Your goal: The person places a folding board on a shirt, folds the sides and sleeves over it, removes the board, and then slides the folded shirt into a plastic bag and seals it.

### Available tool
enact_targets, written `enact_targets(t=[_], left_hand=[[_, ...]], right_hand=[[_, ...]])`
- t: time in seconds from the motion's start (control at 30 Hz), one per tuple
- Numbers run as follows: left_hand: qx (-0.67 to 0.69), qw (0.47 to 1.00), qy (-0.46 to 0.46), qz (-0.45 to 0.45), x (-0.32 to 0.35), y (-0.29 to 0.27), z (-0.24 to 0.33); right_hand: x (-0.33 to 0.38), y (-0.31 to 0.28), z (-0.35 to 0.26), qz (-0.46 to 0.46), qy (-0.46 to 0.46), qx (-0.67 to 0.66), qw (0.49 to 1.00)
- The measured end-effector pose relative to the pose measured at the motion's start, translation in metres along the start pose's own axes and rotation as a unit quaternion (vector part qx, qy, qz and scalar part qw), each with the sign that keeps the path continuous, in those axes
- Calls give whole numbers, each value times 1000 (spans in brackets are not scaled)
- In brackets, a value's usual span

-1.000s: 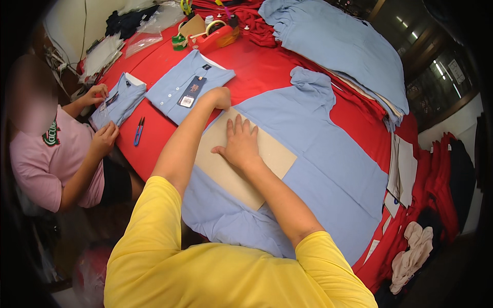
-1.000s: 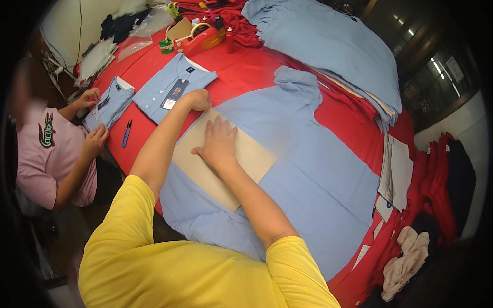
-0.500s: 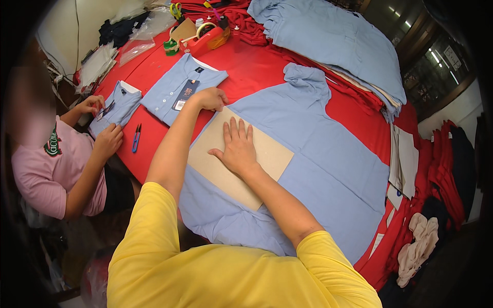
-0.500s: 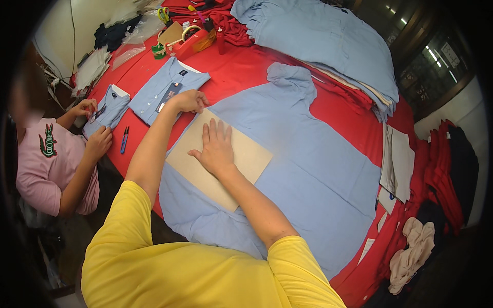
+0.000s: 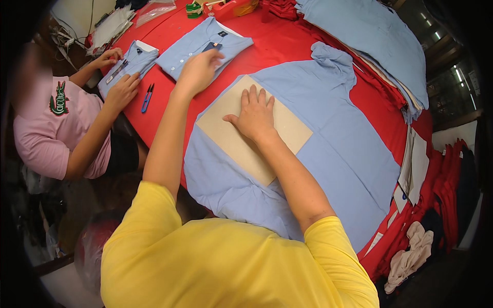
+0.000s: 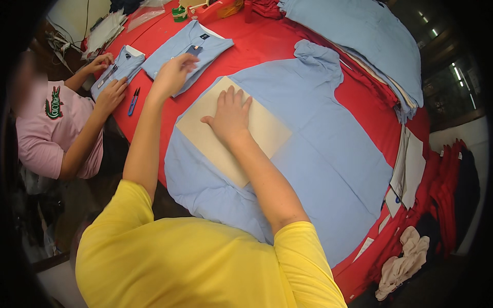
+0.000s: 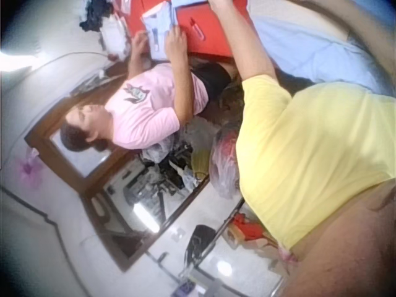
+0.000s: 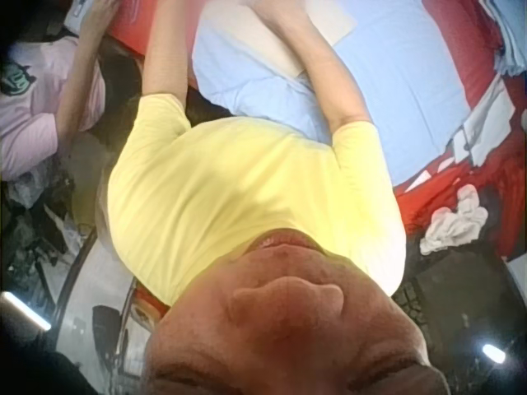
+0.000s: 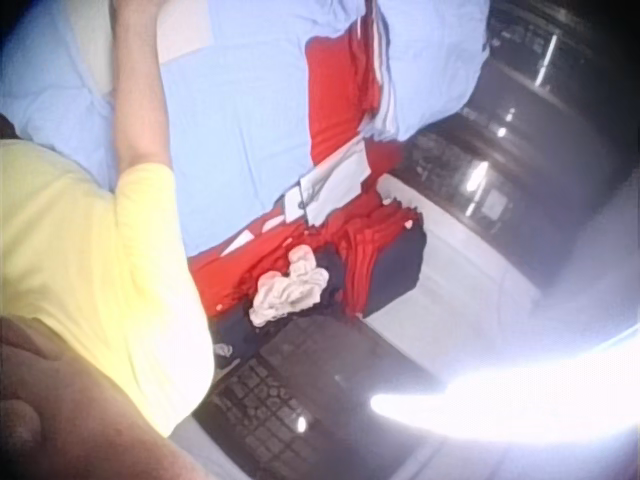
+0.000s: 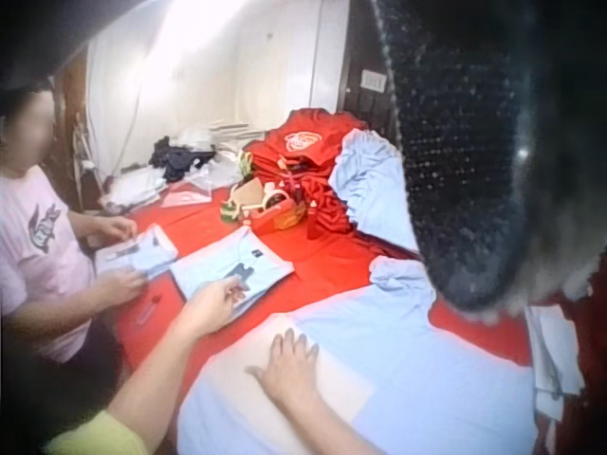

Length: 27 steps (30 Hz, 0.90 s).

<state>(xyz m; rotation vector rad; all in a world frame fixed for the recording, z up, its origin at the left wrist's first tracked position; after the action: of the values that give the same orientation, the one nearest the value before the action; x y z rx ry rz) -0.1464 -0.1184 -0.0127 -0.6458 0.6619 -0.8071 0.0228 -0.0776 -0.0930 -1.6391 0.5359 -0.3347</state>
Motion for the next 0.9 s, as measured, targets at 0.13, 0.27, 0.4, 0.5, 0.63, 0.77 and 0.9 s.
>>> enact_targets(t=[0.13, 0.27, 0.4, 0.5, 0.63, 0.77, 0.9], left_hand=[[-5, 996, -24, 87, 89, -3, 10], [-5, 1000, 7, 27, 144, 47, 21], [-63, 995, 49, 60, 148, 79, 13], [-141, 989, 37, 14, 153, 90, 14], [-122, 992, 24, 12, 153, 90, 20], [-166, 986, 21, 1, 153, 91, 18], [-207, 978, 16, 20, 154, 87, 24]], right_hand=[[1, 4, 0, 18, -5, -3, 1000], [1, 5, 0, 25, -17, -7, 1000], [1, -1, -1, 9, -15, -30, 999], [0, 1, 0, 79, -28, -8, 996], [-13, -4, 26, 13, -33, -44, 998], [-15, -10, 33, 69, -52, -83, 993], [-13, -7, 36, 120, -69, -104, 985]])
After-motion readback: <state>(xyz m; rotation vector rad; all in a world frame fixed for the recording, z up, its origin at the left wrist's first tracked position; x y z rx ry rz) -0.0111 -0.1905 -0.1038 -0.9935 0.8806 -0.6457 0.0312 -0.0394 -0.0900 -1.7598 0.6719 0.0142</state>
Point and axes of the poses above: each hand's wrist, its own x-axis away from the middle knuckle, its own y-axis out of the palm, z = x × y, the point moved 5 cm from there along -x, towards the middle knuckle, and after that the axes turned 4 degrees about -y, right-handed, at the moved point
